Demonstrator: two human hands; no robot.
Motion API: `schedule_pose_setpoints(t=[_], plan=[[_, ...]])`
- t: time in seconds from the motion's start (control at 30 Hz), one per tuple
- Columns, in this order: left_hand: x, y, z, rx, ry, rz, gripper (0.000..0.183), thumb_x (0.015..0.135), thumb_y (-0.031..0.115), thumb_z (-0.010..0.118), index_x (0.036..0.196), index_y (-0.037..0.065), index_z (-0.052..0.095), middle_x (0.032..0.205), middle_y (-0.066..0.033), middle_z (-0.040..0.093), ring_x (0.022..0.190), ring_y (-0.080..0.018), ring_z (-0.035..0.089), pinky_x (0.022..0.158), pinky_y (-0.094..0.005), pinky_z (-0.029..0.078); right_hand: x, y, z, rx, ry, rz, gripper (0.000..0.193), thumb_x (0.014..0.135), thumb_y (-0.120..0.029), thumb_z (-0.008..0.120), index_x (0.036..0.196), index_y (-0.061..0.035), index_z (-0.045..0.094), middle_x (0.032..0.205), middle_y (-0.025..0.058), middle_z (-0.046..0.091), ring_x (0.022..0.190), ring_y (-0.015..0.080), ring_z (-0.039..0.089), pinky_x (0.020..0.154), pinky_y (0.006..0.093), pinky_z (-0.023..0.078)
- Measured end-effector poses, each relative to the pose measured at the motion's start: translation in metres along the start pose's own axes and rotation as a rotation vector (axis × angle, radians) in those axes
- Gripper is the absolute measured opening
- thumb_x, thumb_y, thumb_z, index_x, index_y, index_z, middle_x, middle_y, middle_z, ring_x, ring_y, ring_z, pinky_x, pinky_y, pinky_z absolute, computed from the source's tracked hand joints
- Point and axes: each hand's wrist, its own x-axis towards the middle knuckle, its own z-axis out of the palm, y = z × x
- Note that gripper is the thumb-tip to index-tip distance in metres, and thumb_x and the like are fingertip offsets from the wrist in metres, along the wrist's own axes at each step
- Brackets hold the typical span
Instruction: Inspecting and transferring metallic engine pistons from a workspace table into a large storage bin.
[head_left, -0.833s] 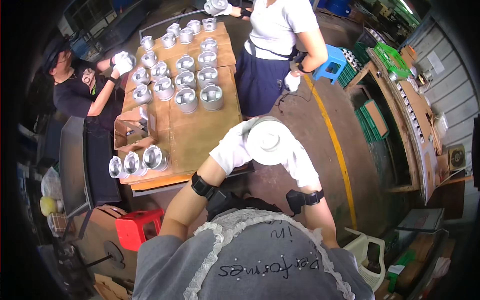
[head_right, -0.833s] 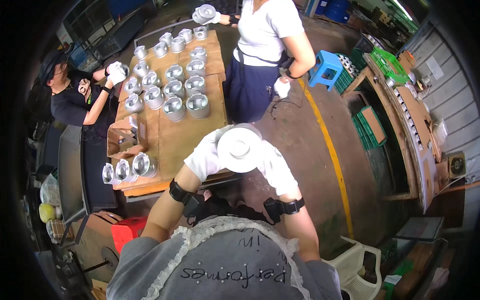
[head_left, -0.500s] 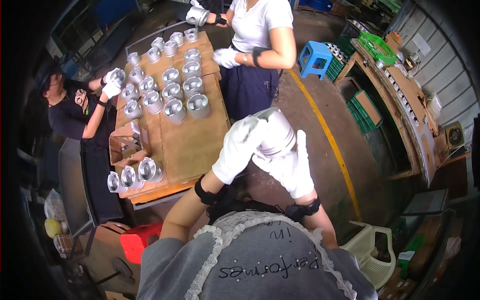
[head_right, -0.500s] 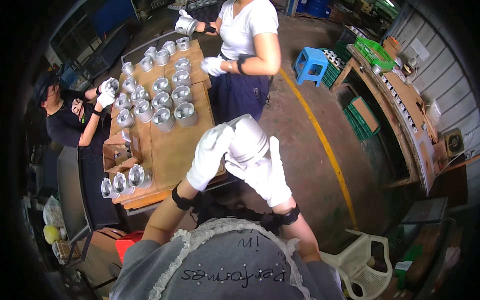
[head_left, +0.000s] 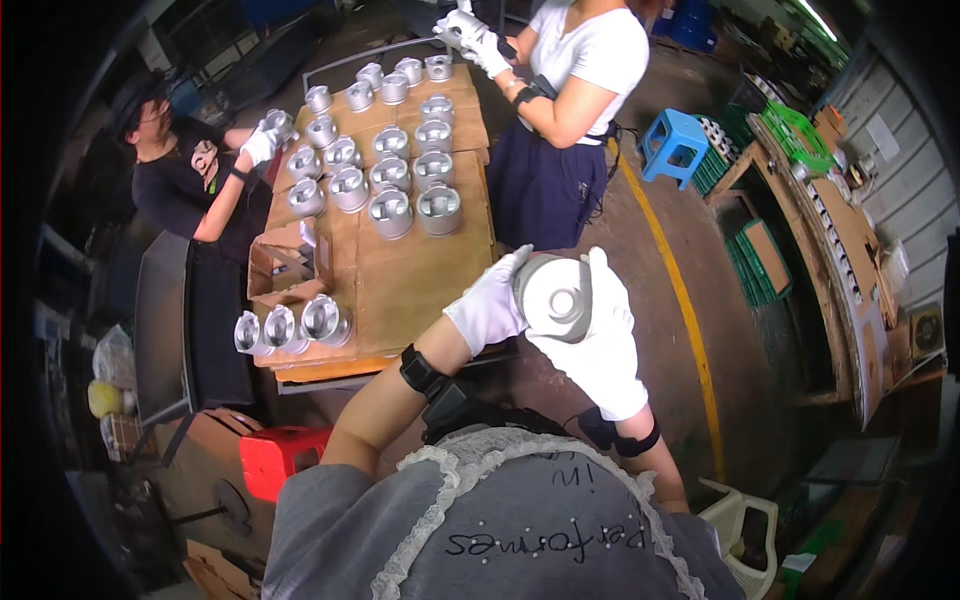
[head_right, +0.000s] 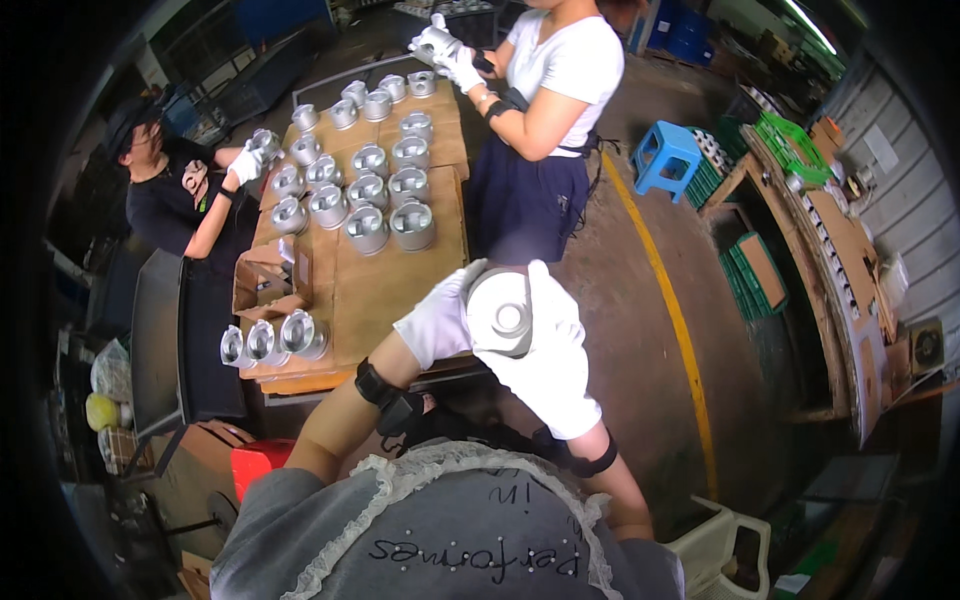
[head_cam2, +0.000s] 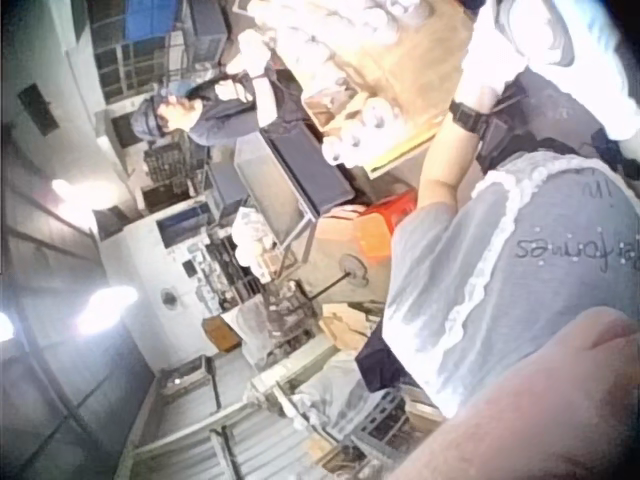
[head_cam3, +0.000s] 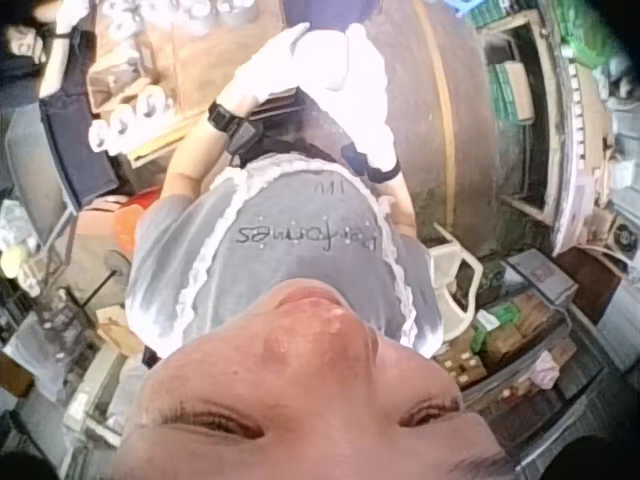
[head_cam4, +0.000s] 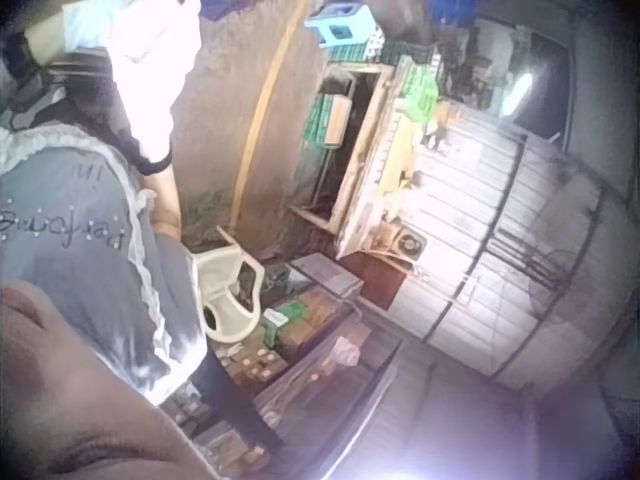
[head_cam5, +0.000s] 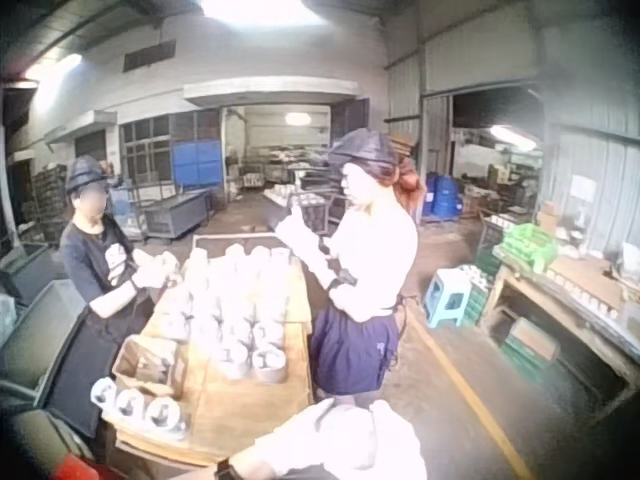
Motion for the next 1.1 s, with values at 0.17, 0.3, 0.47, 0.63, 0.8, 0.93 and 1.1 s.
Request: schedule_pose_setpoints(t=[0.17,0.3,0.47,0.63,0.8,0.93,1.1], plan=[[0.016,0.009,-0.024,-0.179,-0.047,-0.09,0.034,0.095,0.035,0.056,0.103,0.003,0.066,0.106,-0.0117,0.069,0.098,-0.0272,0.065,0.092,-0.0462,0.05,-0.015,0.009,0.021,0.418,0.103,0.179,0.094,0.069,-0.016,0.084,0.146,-0.002,0.03,0.135,0.0175,0.048,0.118,0.0286,0.054,0.099,0.0397,0.046],[0.013,0.017,0.002,-0.104,-0.031,-0.004,0.038,0.094,0.04,0.057,0.106,0.005,0.064,0.107,-0.0116,0.069,0.096,-0.0272,0.065,0.092,-0.0462,0.05,-0.04,0.038,0.051,0.908,0.0,0.682,0.068,0.087,-0.018,0.068,0.143,-0.0029,0.032,0.13,0.0195,0.051,0.116,0.0292,0.055,0.098,0.0436,0.047],[-0.004,0.026,0.032,0.137,-0.021,0.221,0.057,0.095,0.049,0.051,0.124,0.0,0.052,0.111,-0.015,0.065,0.093,-0.0259,0.066,0.083,-0.0401,0.054,-0.009,-0.01,0.024,2.127,-0.309,1.12,0.079,0.093,-0.064,0.041,0.14,-0.0006,0.035,0.131,0.0245,0.049,0.11,0.0384,0.055,0.096,0.0485,0.046],[-0.023,0.003,0.042,1.374,0.258,0.967,0.071,0.1,0.055,0.027,0.118,-0.006,0.058,0.09,-0.0122,0.067,0.082,-0.0188,0.063,0.08,-0.0314,0.051,-0.008,-0.004,0.033,2.67,-0.09,1.207,0.09,0.084,-0.066,0.051,0.14,0.0026,0.035,0.132,0.0264,0.046,0.115,0.0381,0.052,0.096,0.0468,0.046],[-0.04,-0.009,0.052,1.138,0.269,0.672,0.068,0.102,0.051,0.024,0.114,-0.003,0.062,0.094,-0.0103,0.066,0.078,-0.0147,0.057,0.079,-0.0275,0.045,-0.013,0.01,0.033,2.738,-0.262,1.004,0.083,0.083,-0.055,0.057,0.139,0.0026,0.035,0.128,0.0284,0.046,0.112,0.0366,0.053,0.095,0.0453,0.048],[-0.027,-0.02,0.011,0.655,-0.064,0.721,0.049,0.102,0.041,0.038,0.127,0.001,0.053,0.114,-0.005,0.06,0.093,-0.0108,0.055,0.086,-0.0261,0.041,-0.007,0.008,0.026,2.41,-0.187,0.881,0.083,0.083,-0.053,0.058,0.14,0.0022,0.034,0.129,0.0277,0.046,0.112,0.0376,0.053,0.097,0.0479,0.046],[-0.058,-0.035,0.028,0.266,-0.4,0.556,0.053,0.093,0.01,0.048,0.144,0.004,0.034,0.137,-0.0079,0.048,0.126,-0.0186,0.046,0.108,-0.034,0.033,-0.014,0.033,0.04,1.775,0.018,0.656,0.087,0.079,-0.027,0.074,0.146,-0.0025,0.024,0.137,0.0233,0.043,0.123,0.0337,0.049,0.102,0.0472,0.045]])
